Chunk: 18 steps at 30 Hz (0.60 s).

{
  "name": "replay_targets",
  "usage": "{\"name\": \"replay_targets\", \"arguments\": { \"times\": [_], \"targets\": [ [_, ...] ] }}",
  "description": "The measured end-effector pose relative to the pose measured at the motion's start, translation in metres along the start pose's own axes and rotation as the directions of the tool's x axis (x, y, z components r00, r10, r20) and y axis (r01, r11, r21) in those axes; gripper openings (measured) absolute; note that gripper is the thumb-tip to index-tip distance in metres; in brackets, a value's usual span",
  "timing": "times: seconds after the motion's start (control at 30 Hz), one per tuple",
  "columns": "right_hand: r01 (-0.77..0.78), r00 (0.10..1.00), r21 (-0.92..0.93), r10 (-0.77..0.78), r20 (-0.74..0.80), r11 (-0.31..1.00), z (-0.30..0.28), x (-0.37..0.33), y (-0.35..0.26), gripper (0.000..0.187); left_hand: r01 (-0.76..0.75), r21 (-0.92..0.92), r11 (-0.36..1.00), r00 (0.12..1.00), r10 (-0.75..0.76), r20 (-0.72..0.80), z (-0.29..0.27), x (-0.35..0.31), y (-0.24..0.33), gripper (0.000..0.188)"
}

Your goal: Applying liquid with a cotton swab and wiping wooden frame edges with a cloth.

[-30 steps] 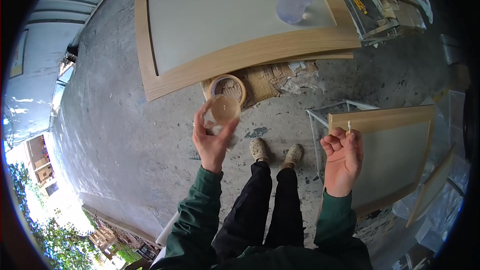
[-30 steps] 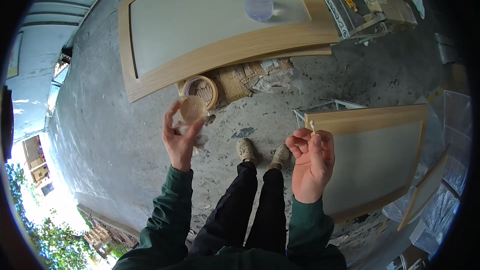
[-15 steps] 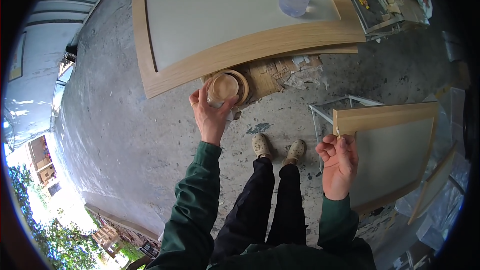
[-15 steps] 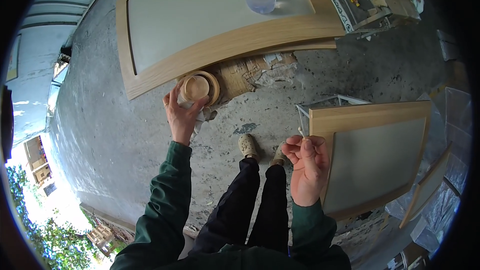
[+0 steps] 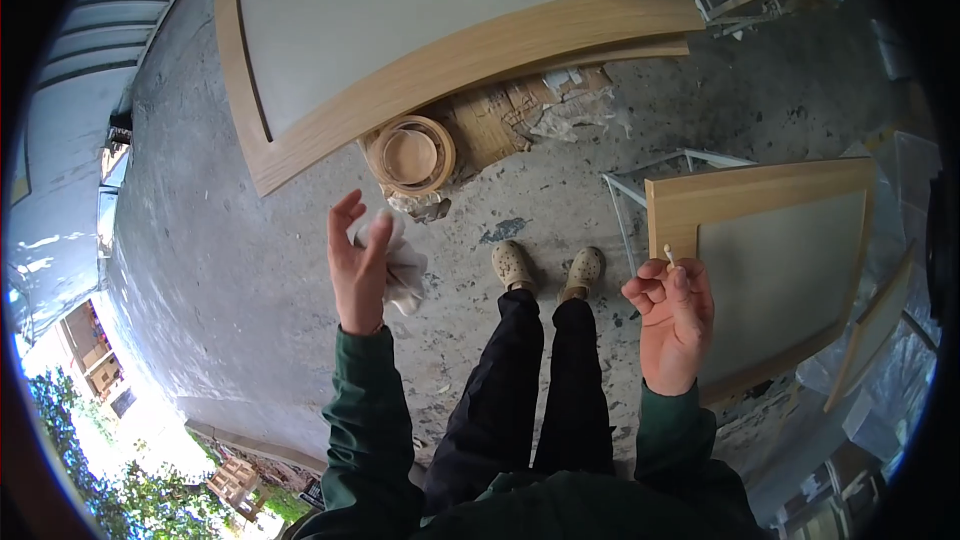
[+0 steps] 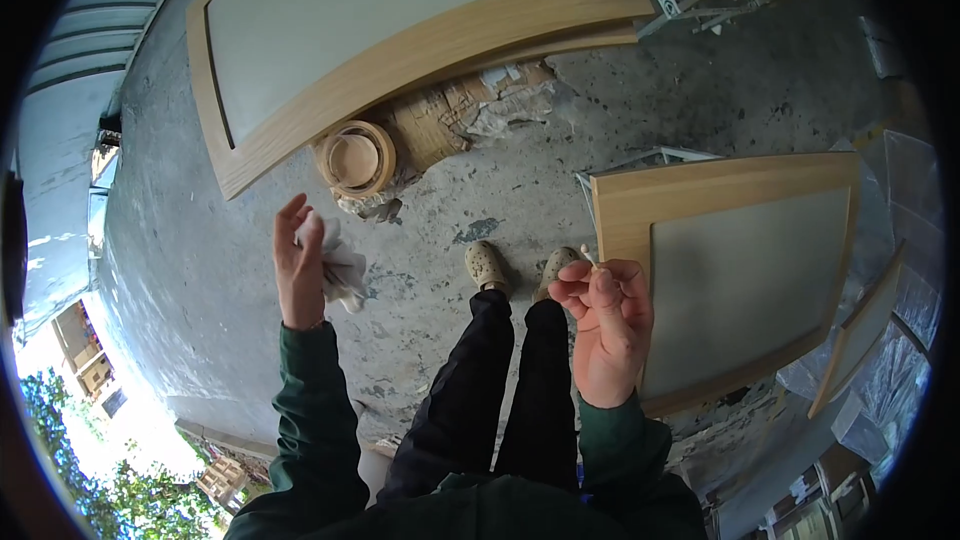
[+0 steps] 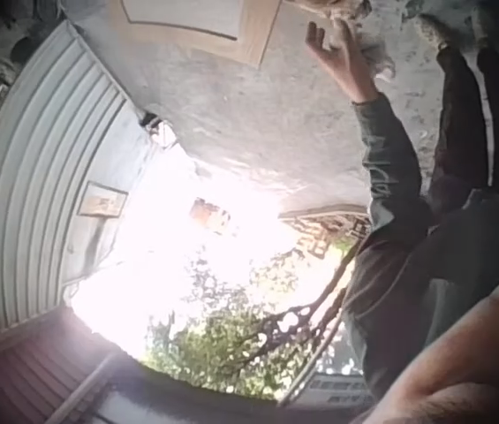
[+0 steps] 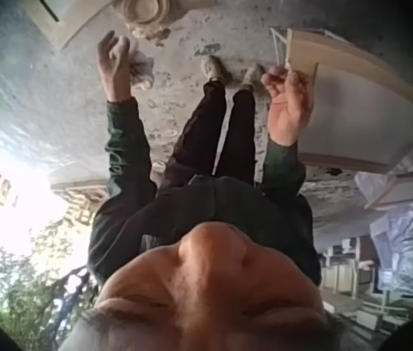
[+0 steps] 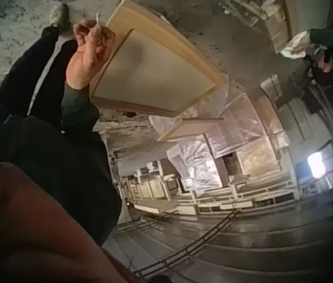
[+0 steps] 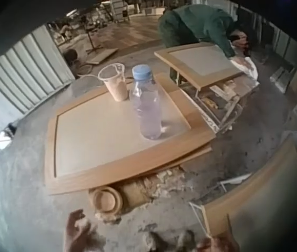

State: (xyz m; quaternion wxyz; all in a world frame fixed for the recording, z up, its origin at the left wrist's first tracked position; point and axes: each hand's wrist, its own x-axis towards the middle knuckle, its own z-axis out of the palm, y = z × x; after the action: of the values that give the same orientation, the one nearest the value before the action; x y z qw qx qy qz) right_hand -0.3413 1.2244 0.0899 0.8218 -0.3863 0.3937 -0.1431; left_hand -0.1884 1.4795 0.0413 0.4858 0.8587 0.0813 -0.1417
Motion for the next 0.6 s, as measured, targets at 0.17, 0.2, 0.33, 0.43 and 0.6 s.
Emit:
{"name": "replay_targets", "arguments": {
  "times": [0.17,0.2,0.33,0.43,0.6],
  "targets": [
    [-0.026,1.000,0.016,0.026,-0.003,1.000,-0.001,-0.006,0.018,0.015,0.506,-0.639,0.580,0.853,-0.225,0.470,0.009,-0.054,-0.003,0.061],
    [0.008,1.000,0.015,-0.008,-0.003,1.000,0.004,-0.009,0.021,0.012,0.528,-0.641,0.557,0.837,-0.215,0.503,0.018,-0.064,0.002,0.061],
    [0.063,0.998,-0.028,-0.063,-0.013,0.998,0.012,-0.015,0.039,0.011,0.644,-0.694,0.321,0.765,-0.242,0.597,0.047,-0.090,0.006,0.051],
    [0.063,0.996,-0.067,-0.066,-0.055,0.996,0.012,-0.015,0.048,0.011,0.651,-0.757,0.052,0.746,-0.225,0.626,0.064,-0.100,0.008,0.034],
    [0.116,0.990,-0.167,-0.128,-0.063,0.979,0.016,-0.020,0.060,0.009,0.566,-0.824,0.024,0.809,-0.206,0.550,0.074,-0.111,0.008,0.037]
  ]
}}
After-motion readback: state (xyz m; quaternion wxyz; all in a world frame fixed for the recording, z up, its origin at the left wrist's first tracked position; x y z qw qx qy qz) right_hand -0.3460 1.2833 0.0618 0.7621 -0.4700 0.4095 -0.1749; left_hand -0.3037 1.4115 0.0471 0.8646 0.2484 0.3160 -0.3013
